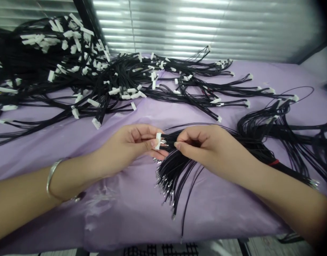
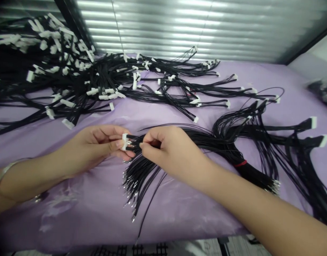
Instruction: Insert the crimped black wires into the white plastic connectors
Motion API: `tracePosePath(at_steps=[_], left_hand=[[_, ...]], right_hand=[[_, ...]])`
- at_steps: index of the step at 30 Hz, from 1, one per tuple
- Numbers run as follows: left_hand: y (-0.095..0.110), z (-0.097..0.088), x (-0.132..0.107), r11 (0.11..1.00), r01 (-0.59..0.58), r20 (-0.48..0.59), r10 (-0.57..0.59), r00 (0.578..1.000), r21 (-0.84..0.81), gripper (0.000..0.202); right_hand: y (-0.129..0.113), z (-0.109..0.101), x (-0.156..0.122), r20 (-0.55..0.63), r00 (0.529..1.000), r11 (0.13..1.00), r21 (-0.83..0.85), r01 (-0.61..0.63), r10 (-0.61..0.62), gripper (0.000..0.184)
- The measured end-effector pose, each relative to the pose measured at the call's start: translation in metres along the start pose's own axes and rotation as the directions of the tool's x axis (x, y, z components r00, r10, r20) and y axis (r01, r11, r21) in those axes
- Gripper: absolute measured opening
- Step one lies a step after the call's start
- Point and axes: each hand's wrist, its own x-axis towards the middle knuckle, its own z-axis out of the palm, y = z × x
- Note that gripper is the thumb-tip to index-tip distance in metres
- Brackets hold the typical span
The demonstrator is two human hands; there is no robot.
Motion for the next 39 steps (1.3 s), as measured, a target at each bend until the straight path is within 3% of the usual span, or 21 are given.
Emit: tracePosePath(at_steps=[18, 39], left_hand=[[-0.0021, -0.0038, 0.0014, 0.999, -0.029, 0.090, 0.031, 0.995, -0.023, 0.009], [0.0002, -0.0032, 0.0009, 1.000, -0.005, 0.072, 0.006, 0.997, -0.013, 0.010]], right_hand=[[-0.0045, 0.0000, -0.0014, 0.013, 0.998, 0.998, -0.020, -0.060, 0.061, 0.017], [-0.0038, 0.0035, -0.0038, -0.033, 0.999, 0.999, -0.049, -0.010, 0.009, 0.014]])
